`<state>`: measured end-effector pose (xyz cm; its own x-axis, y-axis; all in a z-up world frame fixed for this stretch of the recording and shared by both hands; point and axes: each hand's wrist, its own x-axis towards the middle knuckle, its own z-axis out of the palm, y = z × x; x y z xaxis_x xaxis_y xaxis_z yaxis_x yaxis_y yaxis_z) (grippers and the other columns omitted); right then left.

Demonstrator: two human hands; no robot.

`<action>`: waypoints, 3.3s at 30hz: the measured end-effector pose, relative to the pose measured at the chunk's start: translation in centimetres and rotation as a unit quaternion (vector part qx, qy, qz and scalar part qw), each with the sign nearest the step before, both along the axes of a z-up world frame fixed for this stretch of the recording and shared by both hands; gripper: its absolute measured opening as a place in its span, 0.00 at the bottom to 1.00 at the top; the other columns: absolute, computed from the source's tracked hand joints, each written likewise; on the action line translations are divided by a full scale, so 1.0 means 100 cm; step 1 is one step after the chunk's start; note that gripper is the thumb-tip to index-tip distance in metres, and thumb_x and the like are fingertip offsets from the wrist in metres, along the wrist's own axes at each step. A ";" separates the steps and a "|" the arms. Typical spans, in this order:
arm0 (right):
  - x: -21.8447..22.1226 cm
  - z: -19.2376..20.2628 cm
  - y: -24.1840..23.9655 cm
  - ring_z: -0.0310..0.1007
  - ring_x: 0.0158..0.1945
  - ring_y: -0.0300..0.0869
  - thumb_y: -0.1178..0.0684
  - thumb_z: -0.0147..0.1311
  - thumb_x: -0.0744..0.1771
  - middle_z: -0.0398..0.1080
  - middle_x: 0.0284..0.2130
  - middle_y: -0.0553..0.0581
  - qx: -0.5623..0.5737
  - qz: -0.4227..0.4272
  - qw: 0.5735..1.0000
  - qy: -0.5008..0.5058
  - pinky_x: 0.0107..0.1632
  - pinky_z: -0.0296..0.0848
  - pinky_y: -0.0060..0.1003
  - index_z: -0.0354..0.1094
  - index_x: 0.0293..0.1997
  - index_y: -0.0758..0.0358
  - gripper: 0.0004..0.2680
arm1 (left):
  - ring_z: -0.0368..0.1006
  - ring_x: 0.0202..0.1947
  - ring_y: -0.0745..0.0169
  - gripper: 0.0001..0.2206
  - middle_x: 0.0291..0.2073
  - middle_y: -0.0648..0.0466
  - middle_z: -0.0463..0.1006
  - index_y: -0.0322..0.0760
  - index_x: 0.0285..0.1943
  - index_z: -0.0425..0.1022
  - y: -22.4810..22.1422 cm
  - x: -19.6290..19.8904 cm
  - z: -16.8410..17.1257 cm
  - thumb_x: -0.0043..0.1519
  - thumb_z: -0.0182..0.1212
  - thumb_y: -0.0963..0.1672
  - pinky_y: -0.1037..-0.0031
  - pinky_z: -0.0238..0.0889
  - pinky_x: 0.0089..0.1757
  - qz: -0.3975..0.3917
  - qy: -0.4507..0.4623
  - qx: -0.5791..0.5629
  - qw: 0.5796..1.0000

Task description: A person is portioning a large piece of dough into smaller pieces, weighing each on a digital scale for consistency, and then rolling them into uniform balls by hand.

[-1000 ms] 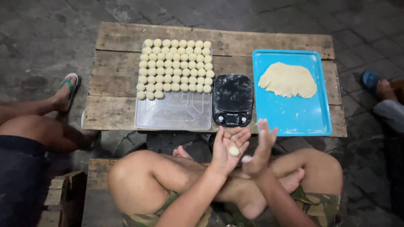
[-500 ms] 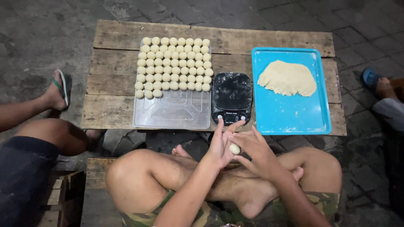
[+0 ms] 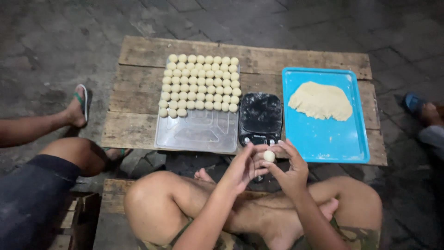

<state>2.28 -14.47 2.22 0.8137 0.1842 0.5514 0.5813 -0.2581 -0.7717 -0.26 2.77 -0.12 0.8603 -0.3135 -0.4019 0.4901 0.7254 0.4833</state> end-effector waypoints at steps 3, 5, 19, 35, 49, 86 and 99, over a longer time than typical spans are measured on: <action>0.004 -0.009 0.008 0.78 0.53 0.56 0.57 0.75 0.57 0.80 0.41 0.60 0.008 -0.003 0.999 -0.040 0.71 0.61 0.56 0.68 0.56 0.73 0.25 | 0.83 0.40 0.62 0.19 0.45 0.49 0.84 0.28 0.60 0.75 0.010 -0.009 0.063 0.65 0.64 0.46 0.71 0.80 0.41 0.030 -0.036 0.031 0.998; 0.005 -0.004 0.013 0.78 0.53 0.58 0.55 0.75 0.57 0.78 0.43 0.62 -0.008 0.007 0.998 -0.063 0.69 0.64 0.57 0.68 0.56 0.74 0.26 | 0.83 0.38 0.63 0.18 0.43 0.49 0.84 0.27 0.58 0.76 0.012 -0.007 0.061 0.63 0.66 0.45 0.74 0.80 0.39 0.047 -0.040 0.056 0.997; 0.006 0.008 0.015 0.78 0.52 0.52 0.52 0.73 0.60 0.78 0.48 0.58 -0.068 -0.016 0.992 -0.105 0.69 0.63 0.60 0.72 0.56 0.67 0.22 | 0.83 0.38 0.66 0.23 0.45 0.49 0.83 0.32 0.64 0.74 0.015 -0.002 0.018 0.64 0.66 0.50 0.82 0.75 0.30 0.050 -0.103 0.187 0.976; 0.004 0.012 0.032 0.69 0.63 0.57 0.50 0.72 0.59 0.69 0.60 0.66 -0.101 0.003 0.987 -0.122 0.72 0.57 0.58 0.65 0.62 0.69 0.27 | 0.76 0.33 0.69 0.13 0.32 0.53 0.81 0.35 0.52 0.82 0.029 0.010 0.025 0.60 0.69 0.44 0.80 0.69 0.34 0.090 -0.096 0.333 0.934; -0.011 0.024 0.032 0.64 0.69 0.53 0.55 0.67 0.59 0.62 0.68 0.66 -0.126 -0.024 0.991 0.031 0.69 0.62 0.45 0.61 0.65 0.64 0.27 | 0.75 0.32 0.47 0.03 0.29 0.54 0.82 0.42 0.31 0.80 0.219 0.088 0.014 0.49 0.66 0.42 0.60 0.67 0.36 0.056 -0.181 0.858 0.478; 0.000 0.053 -0.005 0.69 0.65 0.53 0.62 0.60 0.62 0.69 0.62 0.65 -0.093 -0.052 0.994 0.015 0.68 0.65 0.45 0.66 0.60 0.69 0.19 | 0.72 0.43 0.45 0.06 0.36 0.50 0.78 0.42 0.32 0.79 0.217 0.097 -0.013 0.57 0.56 0.43 0.54 0.64 0.43 -0.002 -0.292 0.913 0.285; 0.113 -0.070 -0.248 0.76 0.54 0.59 0.51 0.65 0.64 0.75 0.51 0.68 -0.333 -0.238 0.894 0.181 0.59 0.72 0.54 0.73 0.59 0.66 0.18 | 0.70 0.25 0.49 0.10 0.24 0.55 0.68 0.46 0.28 0.73 -0.052 0.064 -0.016 0.55 0.66 0.49 0.59 0.64 0.28 0.057 -0.602 0.712 0.356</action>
